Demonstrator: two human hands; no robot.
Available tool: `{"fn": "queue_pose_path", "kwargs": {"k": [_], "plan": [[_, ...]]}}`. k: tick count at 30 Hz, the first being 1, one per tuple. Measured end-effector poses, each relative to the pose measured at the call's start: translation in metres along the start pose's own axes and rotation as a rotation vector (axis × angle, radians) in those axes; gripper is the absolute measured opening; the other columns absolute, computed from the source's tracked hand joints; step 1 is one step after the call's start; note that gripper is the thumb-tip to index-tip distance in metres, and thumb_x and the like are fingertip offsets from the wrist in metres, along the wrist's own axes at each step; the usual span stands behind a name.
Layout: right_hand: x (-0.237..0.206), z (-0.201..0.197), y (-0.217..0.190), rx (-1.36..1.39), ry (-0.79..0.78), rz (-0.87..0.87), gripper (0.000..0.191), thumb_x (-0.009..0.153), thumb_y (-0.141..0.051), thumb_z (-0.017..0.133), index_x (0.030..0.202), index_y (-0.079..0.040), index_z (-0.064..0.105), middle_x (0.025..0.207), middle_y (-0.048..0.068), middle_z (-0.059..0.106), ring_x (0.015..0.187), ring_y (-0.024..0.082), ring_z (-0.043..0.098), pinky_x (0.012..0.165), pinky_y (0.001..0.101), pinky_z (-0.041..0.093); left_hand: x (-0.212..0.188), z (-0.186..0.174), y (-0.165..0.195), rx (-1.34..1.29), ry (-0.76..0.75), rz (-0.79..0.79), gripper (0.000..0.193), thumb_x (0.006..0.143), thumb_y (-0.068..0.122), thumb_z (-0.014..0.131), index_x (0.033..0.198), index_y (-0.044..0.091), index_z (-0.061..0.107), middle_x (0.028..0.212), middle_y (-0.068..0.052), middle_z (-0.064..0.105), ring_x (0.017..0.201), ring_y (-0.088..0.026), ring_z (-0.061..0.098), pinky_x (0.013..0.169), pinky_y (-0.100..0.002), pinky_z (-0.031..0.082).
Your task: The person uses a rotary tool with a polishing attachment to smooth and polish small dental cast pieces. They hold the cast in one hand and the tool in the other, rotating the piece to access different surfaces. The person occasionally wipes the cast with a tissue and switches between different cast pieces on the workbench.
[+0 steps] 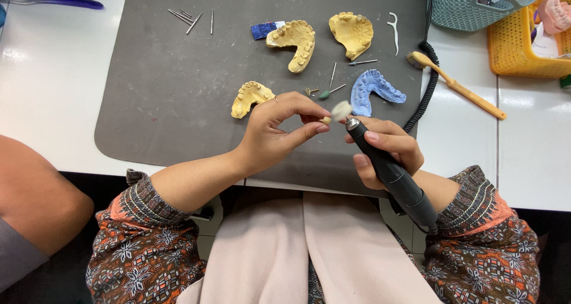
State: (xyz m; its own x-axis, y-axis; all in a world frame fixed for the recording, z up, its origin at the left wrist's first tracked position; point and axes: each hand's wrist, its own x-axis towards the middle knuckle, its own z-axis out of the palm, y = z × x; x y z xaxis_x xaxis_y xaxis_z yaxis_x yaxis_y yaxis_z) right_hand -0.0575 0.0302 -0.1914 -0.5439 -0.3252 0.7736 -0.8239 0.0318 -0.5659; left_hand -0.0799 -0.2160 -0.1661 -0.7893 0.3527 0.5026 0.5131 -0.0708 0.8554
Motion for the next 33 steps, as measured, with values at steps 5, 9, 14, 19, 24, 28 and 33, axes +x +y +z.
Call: {"fn": "queue_pose_path", "kwargs": {"k": [5, 9, 14, 19, 24, 28, 33], "plan": [[0.004, 0.002, -0.001, 0.031, -0.004, -0.004, 0.038, 0.098, -0.007, 0.064, 0.131, -0.003, 0.044, 0.118, 0.030, 0.064, 0.096, 0.025, 0.072, 0.089, 0.0377, 0.063, 0.002, -0.001, 0.000, 0.010, -0.002, -0.002, 0.020, 0.095, 0.010, 0.081, 0.112, 0.006, 0.073, 0.103, -0.005, 0.074, 0.091, -0.012, 0.068, 0.082, -0.026, 0.056], [0.005, 0.002, -0.001, 0.041, -0.017, 0.004, 0.038, 0.099, -0.006, 0.064, 0.131, -0.002, 0.044, 0.120, 0.032, 0.064, 0.096, 0.026, 0.073, 0.087, 0.0360, 0.064, 0.003, -0.001, 0.000, 0.014, -0.002, 0.008, 0.020, 0.094, 0.009, 0.081, 0.112, 0.005, 0.073, 0.103, -0.005, 0.074, 0.091, -0.012, 0.068, 0.081, -0.025, 0.056], [0.007, 0.002, 0.000, 0.028, -0.024, -0.007, 0.039, 0.097, -0.005, 0.064, 0.130, -0.002, 0.044, 0.115, 0.030, 0.064, 0.100, 0.029, 0.073, 0.092, 0.0412, 0.063, 0.004, -0.001, 0.000, 0.014, -0.005, 0.017, 0.019, 0.095, 0.010, 0.081, 0.111, 0.005, 0.073, 0.103, -0.005, 0.074, 0.090, -0.012, 0.068, 0.081, -0.026, 0.055], [0.009, 0.002, 0.002, 0.028, -0.028, -0.047, 0.039, 0.096, -0.003, 0.064, 0.130, -0.002, 0.044, 0.106, 0.022, 0.065, 0.109, 0.037, 0.071, 0.099, 0.0484, 0.061, 0.004, -0.001, 0.000, 0.035, 0.002, 0.012, 0.019, 0.094, 0.010, 0.082, 0.111, 0.005, 0.073, 0.101, -0.005, 0.073, 0.089, -0.012, 0.067, 0.080, -0.026, 0.055], [0.011, 0.002, 0.004, 0.035, -0.037, -0.045, 0.039, 0.097, -0.003, 0.064, 0.130, -0.002, 0.043, 0.106, 0.023, 0.065, 0.111, 0.037, 0.071, 0.098, 0.0474, 0.062, 0.005, -0.001, -0.002, 0.041, 0.006, 0.017, 0.019, 0.094, 0.010, 0.082, 0.110, 0.005, 0.073, 0.101, -0.005, 0.073, 0.088, -0.012, 0.067, 0.080, -0.026, 0.055], [0.011, 0.002, 0.004, 0.046, -0.028, -0.041, 0.039, 0.096, -0.003, 0.064, 0.129, -0.002, 0.044, 0.106, 0.023, 0.065, 0.111, 0.038, 0.071, 0.098, 0.0482, 0.061, 0.005, -0.001, -0.002, 0.043, 0.008, 0.024, 0.019, 0.094, 0.010, 0.082, 0.110, 0.005, 0.073, 0.101, -0.005, 0.074, 0.088, -0.012, 0.068, 0.079, -0.025, 0.056], [0.012, 0.002, 0.005, 0.064, -0.023, -0.051, 0.038, 0.097, -0.004, 0.063, 0.129, -0.002, 0.044, 0.105, 0.024, 0.065, 0.110, 0.038, 0.071, 0.098, 0.0478, 0.061, 0.006, -0.001, -0.003, 0.045, 0.009, 0.026, 0.019, 0.094, 0.011, 0.081, 0.110, 0.005, 0.073, 0.101, -0.005, 0.074, 0.089, -0.012, 0.068, 0.080, -0.025, 0.056]]}}
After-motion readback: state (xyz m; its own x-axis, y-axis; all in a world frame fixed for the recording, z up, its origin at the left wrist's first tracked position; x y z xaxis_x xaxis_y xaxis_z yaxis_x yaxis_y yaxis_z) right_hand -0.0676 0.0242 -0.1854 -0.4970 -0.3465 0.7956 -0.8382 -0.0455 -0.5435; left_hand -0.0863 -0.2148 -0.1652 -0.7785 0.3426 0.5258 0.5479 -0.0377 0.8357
